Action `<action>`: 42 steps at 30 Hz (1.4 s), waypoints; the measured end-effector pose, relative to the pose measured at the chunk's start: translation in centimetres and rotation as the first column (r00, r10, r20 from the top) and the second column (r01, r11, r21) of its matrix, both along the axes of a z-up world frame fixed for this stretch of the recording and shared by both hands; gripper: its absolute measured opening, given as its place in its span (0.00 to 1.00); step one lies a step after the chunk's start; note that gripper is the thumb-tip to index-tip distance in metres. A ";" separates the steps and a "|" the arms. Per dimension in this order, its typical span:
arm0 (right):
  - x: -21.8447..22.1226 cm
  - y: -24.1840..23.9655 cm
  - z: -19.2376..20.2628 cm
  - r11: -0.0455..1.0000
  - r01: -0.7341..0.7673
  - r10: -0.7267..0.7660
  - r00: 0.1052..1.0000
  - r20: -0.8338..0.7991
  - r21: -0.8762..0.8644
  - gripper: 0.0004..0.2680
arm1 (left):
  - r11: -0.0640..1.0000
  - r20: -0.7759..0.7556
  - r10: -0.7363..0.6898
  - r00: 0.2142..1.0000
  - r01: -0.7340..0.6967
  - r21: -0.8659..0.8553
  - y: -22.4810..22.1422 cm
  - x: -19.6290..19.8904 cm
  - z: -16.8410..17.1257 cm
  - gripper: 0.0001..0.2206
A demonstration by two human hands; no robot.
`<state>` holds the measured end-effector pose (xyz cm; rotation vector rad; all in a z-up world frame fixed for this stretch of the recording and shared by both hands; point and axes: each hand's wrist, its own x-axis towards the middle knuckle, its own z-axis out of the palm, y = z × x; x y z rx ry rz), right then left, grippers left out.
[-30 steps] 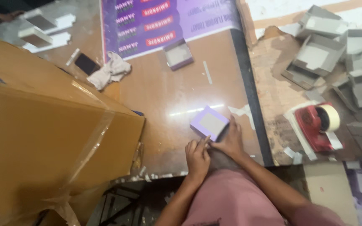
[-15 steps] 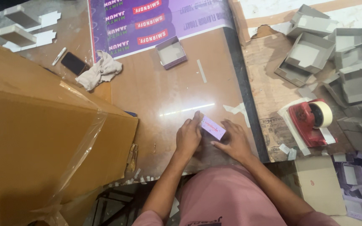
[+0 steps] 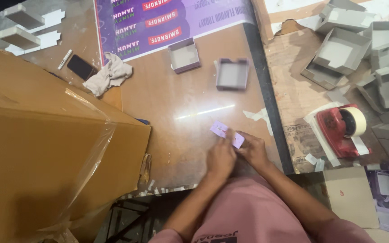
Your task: The person assembles small purple cardboard boxes on a workbench. They fold the flaps, press the edges, and use a wooden stick to crease the folds. The person repeats this process for multiple boxes, placing finished ones aside.
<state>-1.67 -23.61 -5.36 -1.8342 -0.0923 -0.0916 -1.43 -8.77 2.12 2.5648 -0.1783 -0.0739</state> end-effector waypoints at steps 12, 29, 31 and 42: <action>-0.3 0.3 -1.5 0.990 0.071 -0.070 0.997 0.011 -0.119 0.20 | 0.973 0.038 -0.049 0.998 0.056 -0.224 0.4 -1.4 0.3 0.21; 0.8 0.6 -7.2 0.677 0.310 0.068 0.877 -0.476 0.668 0.14 | 0.910 -0.074 0.160 0.984 -0.176 -0.374 7.7 5.9 -2.4 0.23; 2.0 0.8 -6.2 0.640 0.376 0.191 0.767 -0.613 0.670 0.16 | 0.907 0.107 0.064 0.992 -0.013 -0.421 8.2 6.0 -2.8 0.24; -0.4 5.1 2.1 0.691 -0.269 0.427 0.901 0.079 -0.671 0.19 | 0.689 -0.386 0.269 0.883 -0.456 -0.563 11.7 1.8 -7.2 0.18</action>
